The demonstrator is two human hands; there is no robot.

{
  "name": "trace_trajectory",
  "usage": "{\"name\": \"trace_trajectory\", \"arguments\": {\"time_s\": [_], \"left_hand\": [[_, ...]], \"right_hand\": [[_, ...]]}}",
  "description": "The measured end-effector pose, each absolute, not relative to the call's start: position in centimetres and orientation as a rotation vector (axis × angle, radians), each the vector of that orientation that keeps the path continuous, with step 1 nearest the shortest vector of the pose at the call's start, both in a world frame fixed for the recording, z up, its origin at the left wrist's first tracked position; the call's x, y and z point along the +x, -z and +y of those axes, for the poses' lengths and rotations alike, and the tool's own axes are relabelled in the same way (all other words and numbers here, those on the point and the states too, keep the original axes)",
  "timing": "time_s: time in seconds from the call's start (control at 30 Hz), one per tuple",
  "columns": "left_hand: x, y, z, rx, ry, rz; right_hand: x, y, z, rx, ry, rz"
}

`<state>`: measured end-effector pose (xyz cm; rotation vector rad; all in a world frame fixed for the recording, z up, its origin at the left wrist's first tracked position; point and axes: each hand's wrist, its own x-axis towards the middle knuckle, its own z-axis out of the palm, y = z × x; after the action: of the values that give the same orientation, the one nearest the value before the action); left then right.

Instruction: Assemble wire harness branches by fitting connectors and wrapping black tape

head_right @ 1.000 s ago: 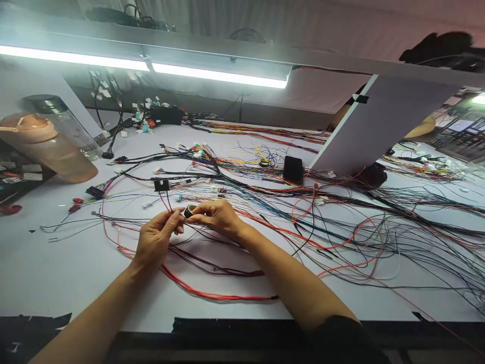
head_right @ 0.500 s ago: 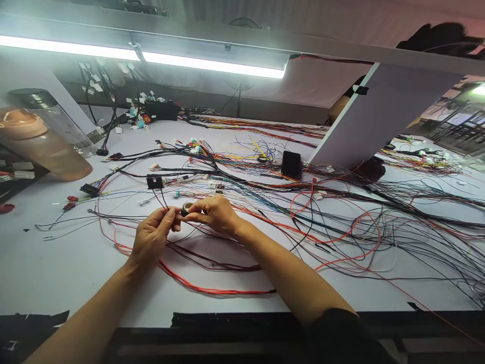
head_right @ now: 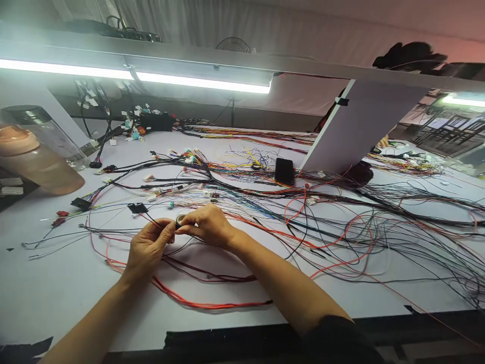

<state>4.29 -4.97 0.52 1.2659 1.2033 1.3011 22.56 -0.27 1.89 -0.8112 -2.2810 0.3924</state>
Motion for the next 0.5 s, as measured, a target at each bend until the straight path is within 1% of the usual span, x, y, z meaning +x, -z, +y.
{"name": "trace_trajectory", "arguments": {"time_s": [0.17,0.5], "left_hand": [[4.11,-0.16,-4.88,1.262,-1.273,1.236],[4.49,-0.71,-4.86,1.288,-1.352,1.197]], "right_hand": [[22.63,-2.14,-0.38,-0.797,-0.341,-2.338],[22.84,-1.89,-0.12,-0.791,-0.389,-2.300]]}}
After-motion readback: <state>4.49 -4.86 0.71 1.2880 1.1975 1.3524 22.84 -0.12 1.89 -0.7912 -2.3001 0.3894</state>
